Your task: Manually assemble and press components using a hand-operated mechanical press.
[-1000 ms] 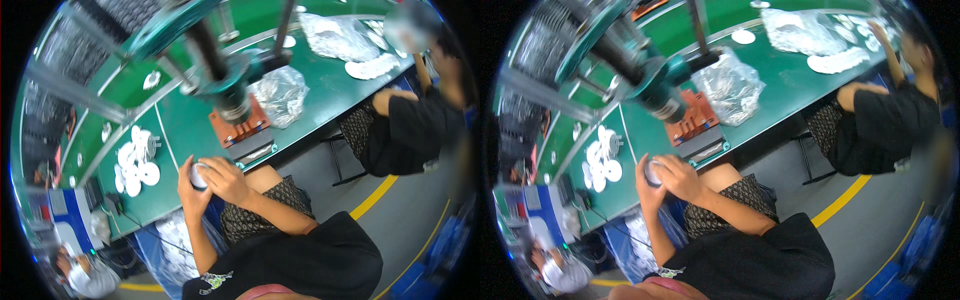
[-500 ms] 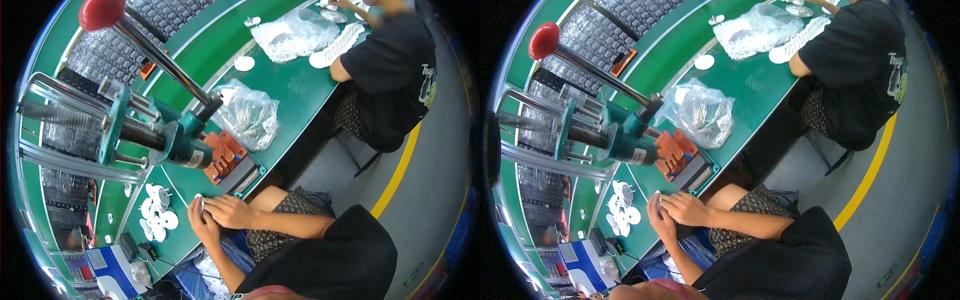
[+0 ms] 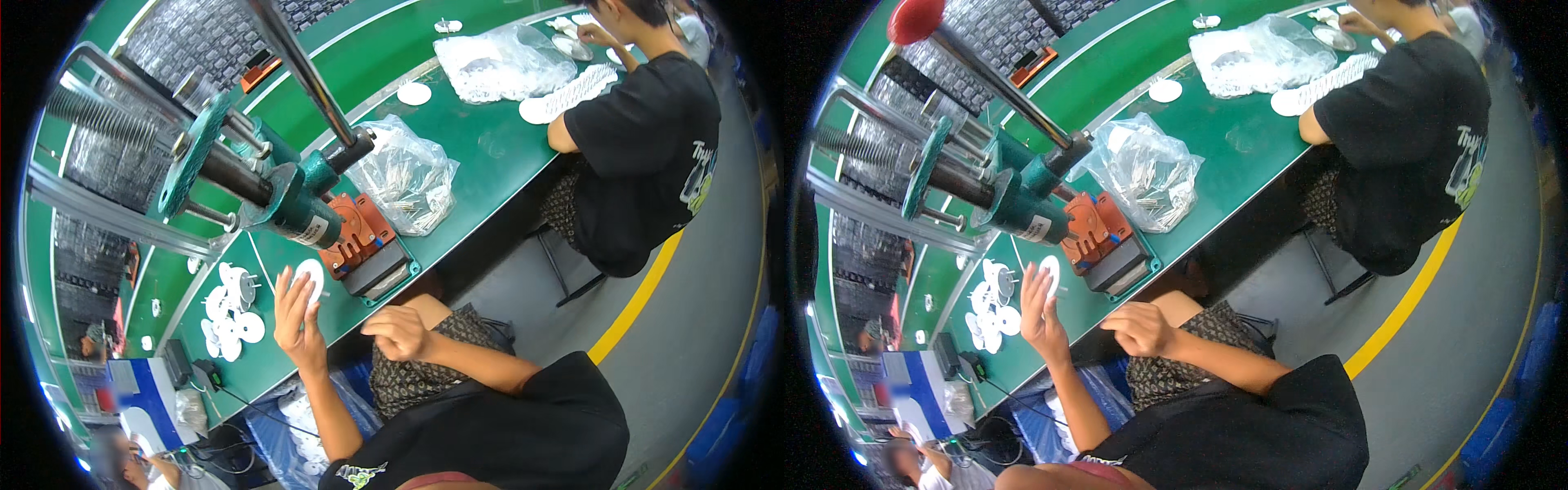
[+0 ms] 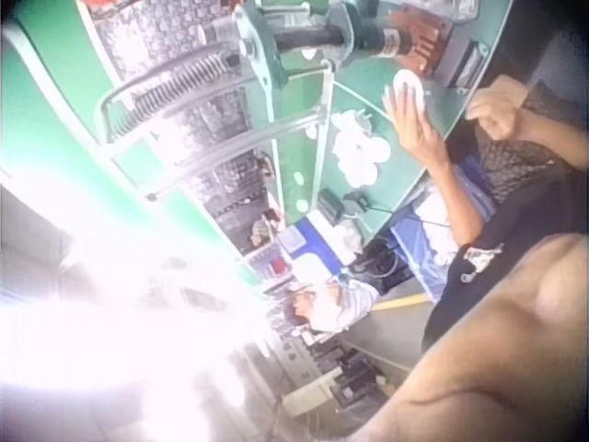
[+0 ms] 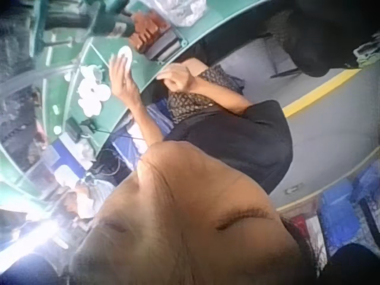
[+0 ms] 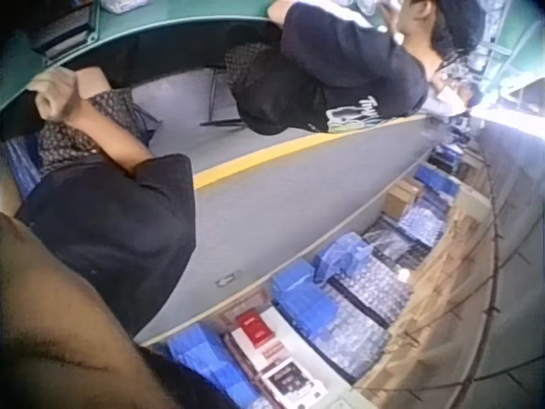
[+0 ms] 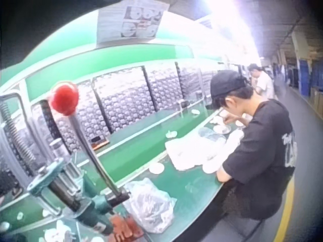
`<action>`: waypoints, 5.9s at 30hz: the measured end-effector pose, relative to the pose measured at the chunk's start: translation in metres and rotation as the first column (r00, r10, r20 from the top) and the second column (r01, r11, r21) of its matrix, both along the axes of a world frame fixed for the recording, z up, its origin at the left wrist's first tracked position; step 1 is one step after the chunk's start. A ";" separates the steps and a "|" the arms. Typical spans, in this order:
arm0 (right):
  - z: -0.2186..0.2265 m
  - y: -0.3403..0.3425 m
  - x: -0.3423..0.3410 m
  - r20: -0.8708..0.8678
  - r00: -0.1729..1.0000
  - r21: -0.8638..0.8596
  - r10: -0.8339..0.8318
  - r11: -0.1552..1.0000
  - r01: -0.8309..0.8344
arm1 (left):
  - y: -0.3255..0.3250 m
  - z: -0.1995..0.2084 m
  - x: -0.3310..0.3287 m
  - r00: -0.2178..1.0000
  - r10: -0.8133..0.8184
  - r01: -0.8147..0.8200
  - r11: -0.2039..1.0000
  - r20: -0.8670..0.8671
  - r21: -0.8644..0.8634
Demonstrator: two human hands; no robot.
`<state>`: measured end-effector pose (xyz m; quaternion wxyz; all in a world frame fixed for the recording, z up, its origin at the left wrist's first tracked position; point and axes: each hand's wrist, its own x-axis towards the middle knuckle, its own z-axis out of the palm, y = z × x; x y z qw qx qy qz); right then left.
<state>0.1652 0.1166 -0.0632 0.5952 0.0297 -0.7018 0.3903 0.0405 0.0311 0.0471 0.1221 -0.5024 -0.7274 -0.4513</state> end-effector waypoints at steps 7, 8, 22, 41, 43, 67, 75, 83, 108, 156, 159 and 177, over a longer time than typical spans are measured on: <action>-0.030 -0.004 0.092 0.245 0.967 -0.187 -0.072 0.975 0.120 | 0.049 0.011 -0.007 0.947 -0.243 0.197 0.956 -0.210 -0.217; -0.029 -0.004 0.098 0.273 0.956 -0.213 -0.109 0.962 0.171 | 0.053 0.012 -0.007 0.950 -0.238 0.196 0.959 -0.202 -0.207; 0.314 0.147 0.005 -0.182 0.763 0.369 -0.620 0.676 0.637 | 0.093 0.003 -0.030 0.902 -0.367 0.390 0.919 -0.228 0.061; 0.179 0.063 0.053 -0.537 0.826 -0.054 -0.175 0.983 0.173 | 0.081 -0.011 -0.042 0.949 -0.302 0.310 0.947 -0.094 0.083; 0.215 0.084 0.043 -0.572 0.807 -0.021 0.145 0.981 -0.191 | 0.086 -0.015 -0.043 0.951 -0.296 0.299 0.954 -0.093 0.028; 0.005 0.034 0.081 0.009 0.929 0.046 -0.370 0.928 0.370 | 0.009 -0.080 0.067 0.971 -0.231 0.177 0.871 0.064 0.457; 0.019 0.083 0.089 0.136 0.974 0.271 -0.182 0.952 0.140 | 0.013 -0.067 0.136 0.650 -0.037 0.081 0.997 0.759 -0.021; 0.100 0.221 0.058 0.164 0.848 0.132 -0.504 0.863 0.487 | -0.027 -0.045 0.055 0.984 0.048 -0.068 0.991 0.174 0.113; 0.042 0.352 -0.060 0.268 0.560 0.380 -0.784 0.620 0.687 | -0.036 -0.051 -0.018 0.877 0.464 -0.469 0.774 -0.122 -0.426; 0.088 0.015 0.014 -0.079 0.944 -0.817 0.319 0.522 -0.245 | -0.017 -0.053 -0.013 0.621 -0.158 0.196 0.980 0.768 0.043; 0.083 -0.010 0.003 0.170 0.954 -0.641 0.245 0.763 -0.082 | -0.013 -0.038 0.001 0.678 -0.100 0.226 0.971 0.728 -0.078; 0.066 -0.005 -0.011 0.414 0.910 -0.352 0.035 0.928 0.124 | -0.018 -0.046 -0.006 0.811 -0.078 0.215 0.961 0.580 -0.172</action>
